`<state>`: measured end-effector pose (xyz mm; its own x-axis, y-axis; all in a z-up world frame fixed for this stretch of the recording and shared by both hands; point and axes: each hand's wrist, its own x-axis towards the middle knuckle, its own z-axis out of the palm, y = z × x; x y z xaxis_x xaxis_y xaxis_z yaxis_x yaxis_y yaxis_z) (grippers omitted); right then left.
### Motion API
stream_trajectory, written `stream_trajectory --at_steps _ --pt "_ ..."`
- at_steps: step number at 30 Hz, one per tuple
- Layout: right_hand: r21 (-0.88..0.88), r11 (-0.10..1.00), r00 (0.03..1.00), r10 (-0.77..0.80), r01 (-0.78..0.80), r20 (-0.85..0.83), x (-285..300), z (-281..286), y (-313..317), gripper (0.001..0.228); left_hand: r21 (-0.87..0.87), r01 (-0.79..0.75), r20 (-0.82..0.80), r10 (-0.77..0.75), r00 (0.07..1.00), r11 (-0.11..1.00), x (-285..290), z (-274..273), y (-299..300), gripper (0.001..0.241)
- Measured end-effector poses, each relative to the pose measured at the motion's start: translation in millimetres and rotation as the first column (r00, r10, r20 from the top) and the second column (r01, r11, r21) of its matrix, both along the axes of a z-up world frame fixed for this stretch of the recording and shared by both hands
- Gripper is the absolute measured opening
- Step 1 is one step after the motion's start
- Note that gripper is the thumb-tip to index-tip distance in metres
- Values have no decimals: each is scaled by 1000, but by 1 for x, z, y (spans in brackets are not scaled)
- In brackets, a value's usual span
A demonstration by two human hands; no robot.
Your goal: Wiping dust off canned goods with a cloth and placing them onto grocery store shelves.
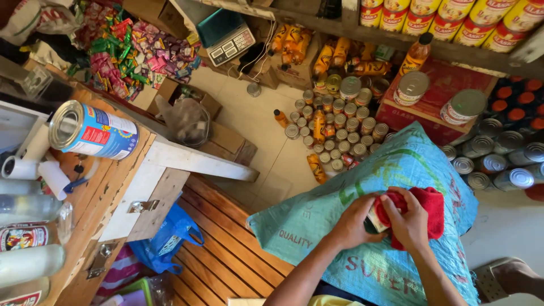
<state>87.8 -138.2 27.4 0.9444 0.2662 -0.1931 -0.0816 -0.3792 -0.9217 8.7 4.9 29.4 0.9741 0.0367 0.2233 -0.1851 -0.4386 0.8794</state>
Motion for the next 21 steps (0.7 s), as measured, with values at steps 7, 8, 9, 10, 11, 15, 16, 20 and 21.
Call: stream_trajectory --at_steps 7,8,9,10,11,15,16,20,21 --pt "-254 966 940 136 -55 312 -15 2 3 62 -221 -191 -270 128 954 956 0 -14 0 101" --pt "-253 967 866 158 -38 475 -22 0 4 60 -213 -188 -230 138 963 959 -1 -15 -1 94" --pt "-250 968 763 177 -21 622 -28 -2 4 59 -206 -185 -189 147 971 961 -2 -17 -2 88" --pt "-249 968 764 175 -19 621 -22 -4 1 59 -205 -183 -190 144 971 962 -2 -11 -2 88" --pt "-237 971 864 151 -38 480 -15 -6 -2 61 -164 -135 -123 115 986 977 -2 -6 -2 84" --pt "-141 990 994 10 5 107 13 -11 -16 35 21 -42 -83 43 996 999 2 -7 -9 85" --pt "-140 990 994 6 10 112 21 -15 -23 35 22 -37 -78 39 996 999 2 -8 -11 85" --pt "-55 990 965 -111 128 236 41 -13 -48 25 -24 -62 -102 59 993 998 0 -15 -12 92" --pt "-3 984 945 -170 178 281 44 -8 -55 27 -89 -88 -77 81 994 992 0 -19 -12 97"
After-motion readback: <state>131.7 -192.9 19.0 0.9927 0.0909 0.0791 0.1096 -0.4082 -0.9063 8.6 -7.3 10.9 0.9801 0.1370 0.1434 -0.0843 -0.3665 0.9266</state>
